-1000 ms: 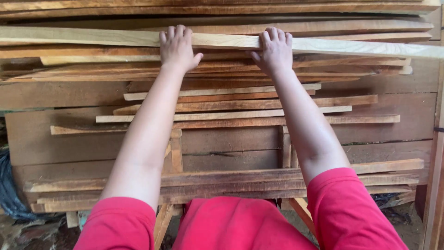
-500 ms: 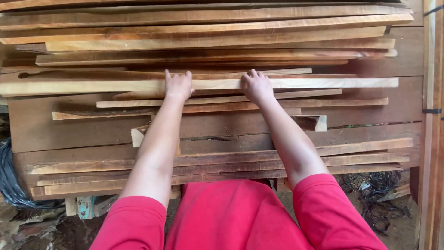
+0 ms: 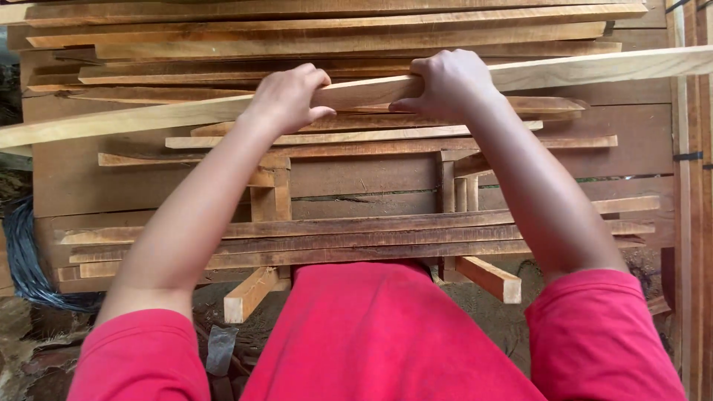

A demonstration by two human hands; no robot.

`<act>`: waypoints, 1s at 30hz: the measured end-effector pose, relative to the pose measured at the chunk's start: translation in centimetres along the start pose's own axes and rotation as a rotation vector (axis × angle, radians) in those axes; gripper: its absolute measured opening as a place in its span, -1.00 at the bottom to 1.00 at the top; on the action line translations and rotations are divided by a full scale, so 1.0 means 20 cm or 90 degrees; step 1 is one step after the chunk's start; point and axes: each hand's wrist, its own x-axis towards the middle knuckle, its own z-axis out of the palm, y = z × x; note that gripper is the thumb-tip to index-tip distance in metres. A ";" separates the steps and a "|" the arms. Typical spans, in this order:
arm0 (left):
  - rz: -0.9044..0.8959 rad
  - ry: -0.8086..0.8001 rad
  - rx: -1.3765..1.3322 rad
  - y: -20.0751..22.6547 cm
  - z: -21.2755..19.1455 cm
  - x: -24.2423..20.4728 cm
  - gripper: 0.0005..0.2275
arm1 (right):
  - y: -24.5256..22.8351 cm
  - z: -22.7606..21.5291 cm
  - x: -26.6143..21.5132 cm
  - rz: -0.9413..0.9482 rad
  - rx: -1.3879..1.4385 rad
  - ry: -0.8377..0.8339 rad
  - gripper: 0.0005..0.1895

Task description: Sort and organize thin wooden planks from a large stack in a workshop setting.

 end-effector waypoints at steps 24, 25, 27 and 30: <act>-0.060 -0.225 -0.191 0.34 0.06 -0.60 -0.69 | -0.17 0.37 -0.64 0.072 0.191 -0.116 -0.56; -0.063 -0.226 -0.193 0.30 0.16 -0.59 -0.69 | -0.16 0.47 -0.63 0.070 0.192 -0.118 -0.56; -0.050 -0.198 -0.191 0.20 0.35 -0.57 -0.67 | -0.14 0.64 -0.58 0.061 0.192 -0.125 -0.56; -0.076 -0.239 -0.202 0.19 0.47 -0.55 -0.78 | -0.15 0.78 -0.53 0.078 0.205 -0.190 -0.58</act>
